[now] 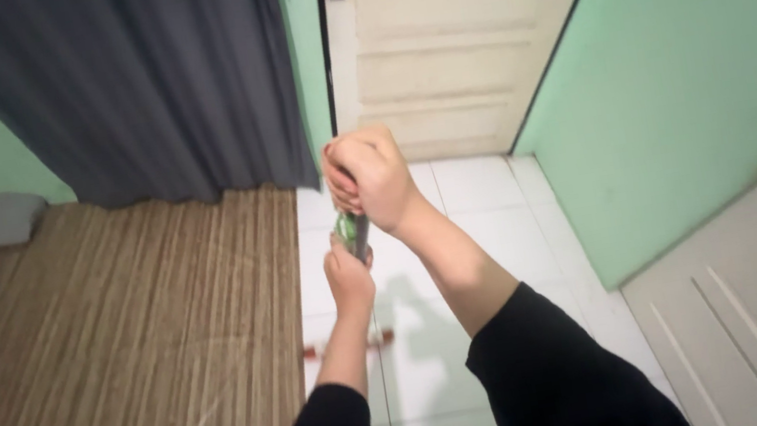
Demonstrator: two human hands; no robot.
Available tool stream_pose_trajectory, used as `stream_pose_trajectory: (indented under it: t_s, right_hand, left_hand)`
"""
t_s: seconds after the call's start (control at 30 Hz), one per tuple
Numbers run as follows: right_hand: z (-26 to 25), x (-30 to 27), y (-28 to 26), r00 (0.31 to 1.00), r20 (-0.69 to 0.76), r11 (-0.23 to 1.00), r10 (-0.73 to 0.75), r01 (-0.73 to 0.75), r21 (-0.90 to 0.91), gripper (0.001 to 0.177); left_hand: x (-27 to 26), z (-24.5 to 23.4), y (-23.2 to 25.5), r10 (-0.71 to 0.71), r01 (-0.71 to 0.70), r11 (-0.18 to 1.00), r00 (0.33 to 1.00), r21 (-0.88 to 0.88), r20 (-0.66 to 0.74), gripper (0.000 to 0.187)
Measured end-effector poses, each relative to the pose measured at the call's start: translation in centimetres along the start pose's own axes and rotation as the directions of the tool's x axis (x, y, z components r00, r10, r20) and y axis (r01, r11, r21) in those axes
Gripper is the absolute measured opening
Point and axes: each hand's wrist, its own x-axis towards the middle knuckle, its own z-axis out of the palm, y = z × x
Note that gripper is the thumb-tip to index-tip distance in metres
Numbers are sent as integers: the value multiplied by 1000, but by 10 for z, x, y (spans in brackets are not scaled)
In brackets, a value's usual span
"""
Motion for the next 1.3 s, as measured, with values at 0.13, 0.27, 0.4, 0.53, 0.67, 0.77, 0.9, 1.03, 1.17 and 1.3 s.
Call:
stream_pose_trajectory:
  t_s: [0.13,0.27,0.4,0.53,0.67,0.77,0.9,1.03,1.17,1.3]
  right_hand:
    - [7,-16,30,990,30,985,-139,141,-104,38]
    - [6,-31,56,979,87,955,-182,198,-221,31]
    - [8,-33,62,988,69,963,-138,150,-224,30]
    - [4,-36,49,994,52,976,-91,100,-195,35]
    - [-3,-39,40,998,25,986,-53,56,-157,36]
    - [-6,-35,28,1000,-9,995,-19,18,-100,39]
    - [-11,-27,8,997,-65,999,53,-52,18,42]
    - [-13,-31,-11,991,-115,996,74,-67,60,42]
    - [-14,-39,-27,989,-146,997,36,-27,66,42]
    - [-22,-48,-29,983,-135,993,-121,119,-27,41]
  left_hand:
    - [23,-11,-59,92,-76,979,993,-191,77,64]
    - [50,-23,-120,133,-139,974,990,178,43,48]
    - [57,-28,-140,107,-130,972,986,193,128,41]
    - [38,-18,-116,-89,76,987,992,140,90,42]
    - [19,-9,-91,51,-40,998,973,-53,223,57]
    - [1,-1,-67,7,2,999,979,-44,205,67]
    - [-20,12,-39,-131,133,991,988,-26,87,70]
    - [-47,17,-6,-88,83,994,993,66,74,71]
    - [-60,30,15,-110,112,991,993,-78,30,62]
    - [-46,46,0,-33,46,969,998,-243,57,54]
